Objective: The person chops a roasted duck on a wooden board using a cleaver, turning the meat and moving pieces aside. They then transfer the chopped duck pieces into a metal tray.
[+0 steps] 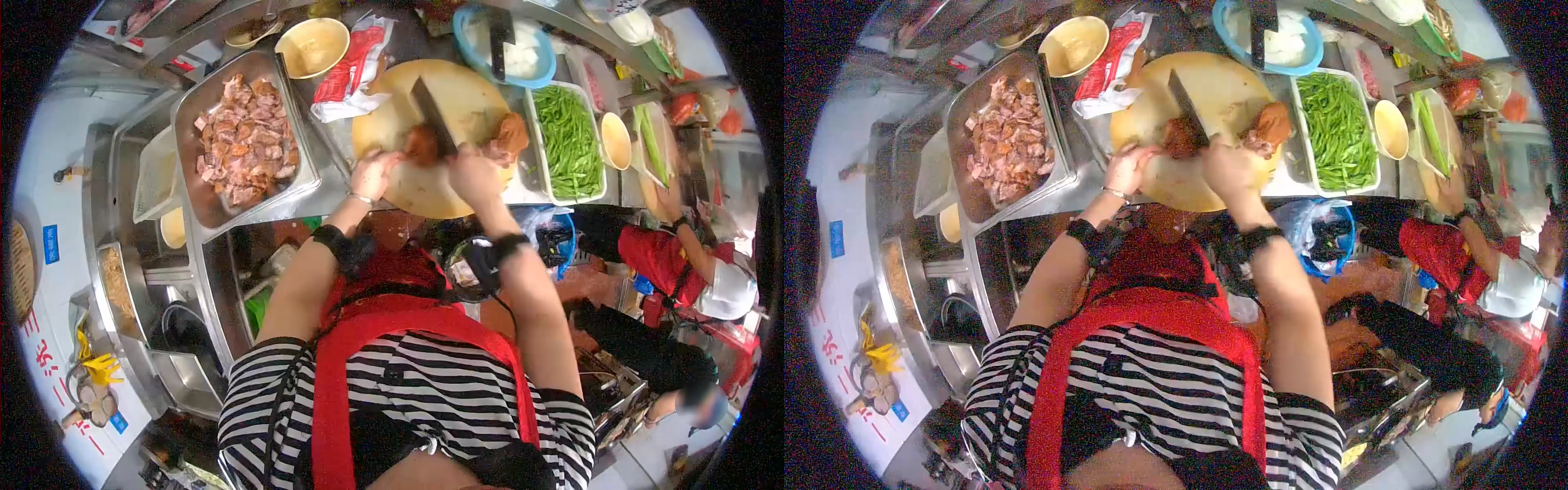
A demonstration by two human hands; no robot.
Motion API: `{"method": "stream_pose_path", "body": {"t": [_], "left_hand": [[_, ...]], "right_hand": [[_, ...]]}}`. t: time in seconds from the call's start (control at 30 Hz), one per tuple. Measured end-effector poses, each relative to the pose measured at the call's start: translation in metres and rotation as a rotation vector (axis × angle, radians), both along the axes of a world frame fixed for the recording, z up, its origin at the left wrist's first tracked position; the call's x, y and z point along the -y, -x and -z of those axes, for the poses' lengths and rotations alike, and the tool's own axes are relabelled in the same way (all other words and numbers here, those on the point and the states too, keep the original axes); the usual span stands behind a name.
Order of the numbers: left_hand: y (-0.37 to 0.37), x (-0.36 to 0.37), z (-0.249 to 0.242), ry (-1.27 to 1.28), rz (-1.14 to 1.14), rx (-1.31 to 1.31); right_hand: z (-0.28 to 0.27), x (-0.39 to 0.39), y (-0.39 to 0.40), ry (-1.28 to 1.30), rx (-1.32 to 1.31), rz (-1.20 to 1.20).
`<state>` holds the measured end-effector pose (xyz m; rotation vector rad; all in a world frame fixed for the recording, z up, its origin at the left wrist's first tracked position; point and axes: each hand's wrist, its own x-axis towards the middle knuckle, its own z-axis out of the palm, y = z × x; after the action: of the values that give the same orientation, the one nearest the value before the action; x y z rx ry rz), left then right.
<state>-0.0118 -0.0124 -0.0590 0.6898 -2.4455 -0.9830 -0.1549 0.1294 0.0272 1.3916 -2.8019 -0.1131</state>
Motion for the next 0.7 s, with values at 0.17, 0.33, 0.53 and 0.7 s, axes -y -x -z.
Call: {"method": "stream_pose_path", "body": {"t": [0.17, 0.33, 0.53, 0.7], "left_hand": [[0.000, -0.002, -0.008, 0.040, 0.001, -0.016], [0.004, 0.000, -0.015, 0.003, -0.016, 0.029], [0.008, -0.005, -0.029, 0.033, -0.010, 0.022], [0.004, 0.004, -0.021, 0.001, -0.076, 0.047]], "right_hand": [[-0.015, 0.007, 0.007, 0.071, 0.218, 0.041], [-0.067, -0.001, 0.006, 0.315, 0.120, 0.162], [0.019, 0.003, 0.010, -0.134, 0.073, 0.090], [-0.001, -0.001, -0.009, -0.039, 0.197, 0.101]]}}
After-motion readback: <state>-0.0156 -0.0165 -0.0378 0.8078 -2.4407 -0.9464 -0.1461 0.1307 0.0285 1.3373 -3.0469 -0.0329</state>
